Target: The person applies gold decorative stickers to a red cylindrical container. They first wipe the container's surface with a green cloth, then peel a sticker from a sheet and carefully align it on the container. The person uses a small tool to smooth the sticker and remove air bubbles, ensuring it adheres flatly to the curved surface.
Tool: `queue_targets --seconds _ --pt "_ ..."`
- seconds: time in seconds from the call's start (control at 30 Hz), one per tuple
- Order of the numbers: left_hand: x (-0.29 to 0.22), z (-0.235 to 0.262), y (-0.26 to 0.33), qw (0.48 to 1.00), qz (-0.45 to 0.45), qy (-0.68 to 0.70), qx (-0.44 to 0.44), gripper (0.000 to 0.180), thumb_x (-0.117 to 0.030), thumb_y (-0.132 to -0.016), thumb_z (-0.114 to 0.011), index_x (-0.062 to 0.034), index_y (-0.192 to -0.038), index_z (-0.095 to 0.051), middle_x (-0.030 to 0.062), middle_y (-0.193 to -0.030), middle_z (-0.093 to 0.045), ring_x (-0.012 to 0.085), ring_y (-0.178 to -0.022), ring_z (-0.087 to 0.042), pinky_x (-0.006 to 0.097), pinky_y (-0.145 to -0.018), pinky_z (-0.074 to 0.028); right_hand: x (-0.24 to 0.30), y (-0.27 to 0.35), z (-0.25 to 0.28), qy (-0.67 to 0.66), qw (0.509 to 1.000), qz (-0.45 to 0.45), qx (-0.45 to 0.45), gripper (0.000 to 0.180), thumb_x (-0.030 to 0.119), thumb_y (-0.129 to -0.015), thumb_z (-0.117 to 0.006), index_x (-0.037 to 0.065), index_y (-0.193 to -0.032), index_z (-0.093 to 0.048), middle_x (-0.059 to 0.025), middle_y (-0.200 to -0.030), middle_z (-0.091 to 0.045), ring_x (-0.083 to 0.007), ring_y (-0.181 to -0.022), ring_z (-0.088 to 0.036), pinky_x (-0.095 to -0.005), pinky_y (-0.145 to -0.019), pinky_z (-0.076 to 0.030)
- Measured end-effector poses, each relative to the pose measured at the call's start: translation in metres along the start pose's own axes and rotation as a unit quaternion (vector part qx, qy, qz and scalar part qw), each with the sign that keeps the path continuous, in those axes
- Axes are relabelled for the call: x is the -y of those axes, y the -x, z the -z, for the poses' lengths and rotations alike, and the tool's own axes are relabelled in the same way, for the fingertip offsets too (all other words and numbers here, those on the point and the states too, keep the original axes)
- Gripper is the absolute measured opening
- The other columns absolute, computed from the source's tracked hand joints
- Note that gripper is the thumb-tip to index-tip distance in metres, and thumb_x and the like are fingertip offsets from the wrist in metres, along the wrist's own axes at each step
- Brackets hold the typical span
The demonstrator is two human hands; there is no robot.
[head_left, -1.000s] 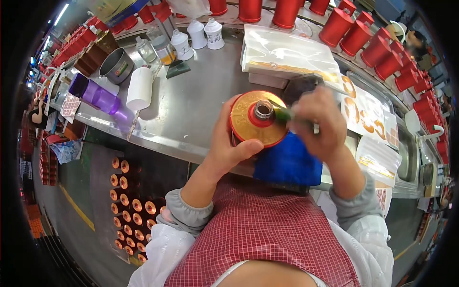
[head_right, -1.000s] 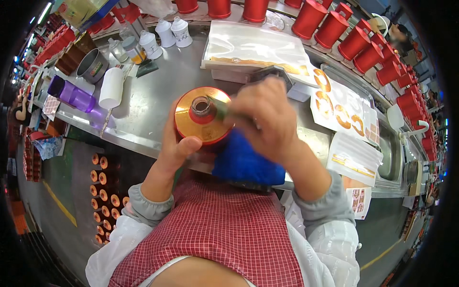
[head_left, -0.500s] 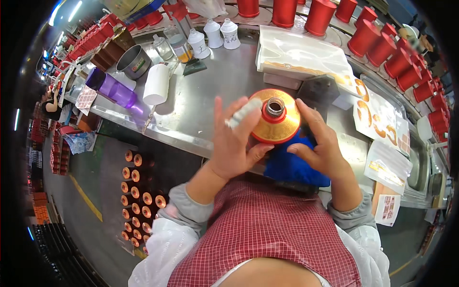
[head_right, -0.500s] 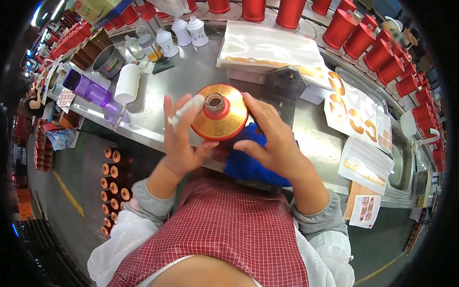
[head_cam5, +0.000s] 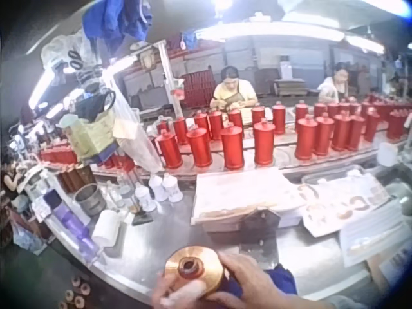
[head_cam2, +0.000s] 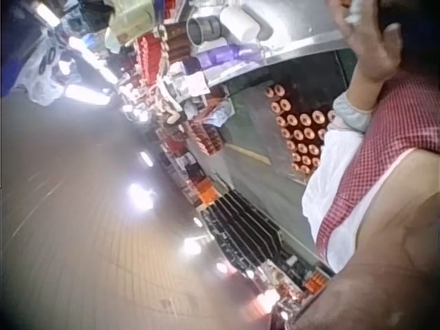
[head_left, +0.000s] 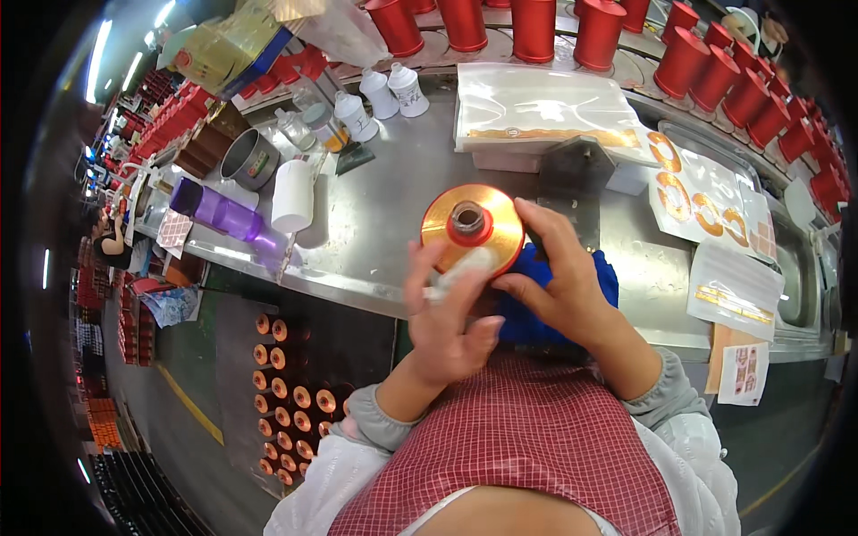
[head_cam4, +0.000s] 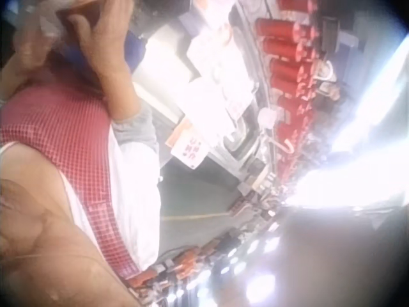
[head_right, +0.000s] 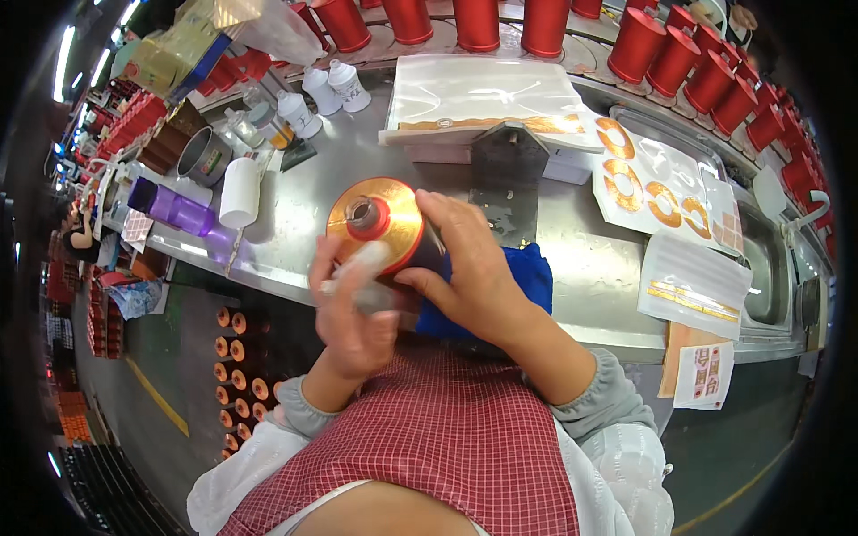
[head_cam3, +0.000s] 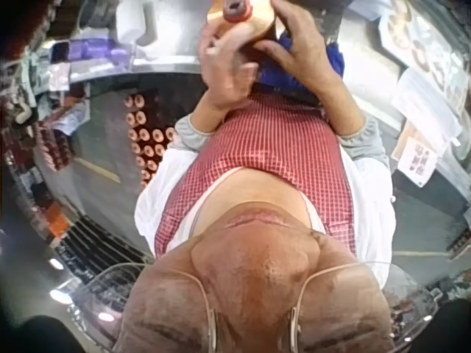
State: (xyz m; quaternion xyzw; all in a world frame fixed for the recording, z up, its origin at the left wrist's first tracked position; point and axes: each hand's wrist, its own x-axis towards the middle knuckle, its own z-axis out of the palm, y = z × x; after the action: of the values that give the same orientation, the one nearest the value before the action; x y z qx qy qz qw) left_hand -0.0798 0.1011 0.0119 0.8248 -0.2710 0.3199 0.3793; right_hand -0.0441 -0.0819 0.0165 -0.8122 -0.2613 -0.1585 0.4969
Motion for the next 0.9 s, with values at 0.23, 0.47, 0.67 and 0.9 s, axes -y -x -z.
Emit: queue_targets --seconds 0.23,0.47,0.67,0.9 --pt "0.052 0.012 -0.032 0.997 0.016 0.075 -0.019 0.074 -0.056 -0.099 -0.031 0.0094 -0.131 -0.047 0.0206 -0.123 -0.059 0.0375 -0.124 -0.047 0.052 -0.113 -0.02 -0.001 -0.001 0.0 0.003 1.0 0.024 -0.009 0.077 0.018 -0.073 -0.08 0.0 -0.137 -0.042 -0.0214 -0.133 -0.048 -0.0391 -0.124 -0.045 -0.0451 -0.105 -0.037" --pt "0.066 0.022 -0.115 0.952 -0.042 0.142 0.268 0.083 -0.07 -0.091 -0.032 0.0028 -0.121 -0.059 0.014 -0.099 -0.066 0.0312 -0.109 -0.057 0.052 -0.114 -0.02 0.001 -0.001 0.0 -0.008 1.0 0.008 -0.01 0.077 0.018 -0.073 -0.08 -0.001 -0.137 -0.041 -0.0211 -0.133 -0.049 -0.039 -0.124 -0.045 -0.045 -0.105 -0.037" --pt "0.059 0.003 -0.067 0.942 0.055 0.321 0.087 0.092 -0.064 -0.082 -0.061 0.0045 -0.138 -0.037 0.0175 -0.123 -0.054 0.0271 -0.119 -0.052 0.043 -0.111 -0.031 0.008 -0.009 0.029 -0.039 0.997 -0.065 0.018 0.064 0.009 -0.078 -0.075 0.001 -0.134 -0.045 -0.0196 -0.127 -0.054 -0.034 -0.114 -0.056 -0.0406 -0.099 -0.045" --pt "0.053 -0.003 -0.031 0.897 0.182 0.392 0.094 0.11 -0.042 -0.071 -0.084 0.0051 -0.145 -0.018 0.019 -0.138 -0.041 0.0256 -0.127 -0.046 0.037 -0.106 -0.038 0.007 -0.076 0.033 -0.072 0.994 -0.078 0.007 0.027 0.015 -0.086 -0.061 -0.004 -0.106 -0.059 -0.0181 -0.089 -0.066 -0.0247 -0.078 -0.065 -0.0337 -0.073 -0.051"
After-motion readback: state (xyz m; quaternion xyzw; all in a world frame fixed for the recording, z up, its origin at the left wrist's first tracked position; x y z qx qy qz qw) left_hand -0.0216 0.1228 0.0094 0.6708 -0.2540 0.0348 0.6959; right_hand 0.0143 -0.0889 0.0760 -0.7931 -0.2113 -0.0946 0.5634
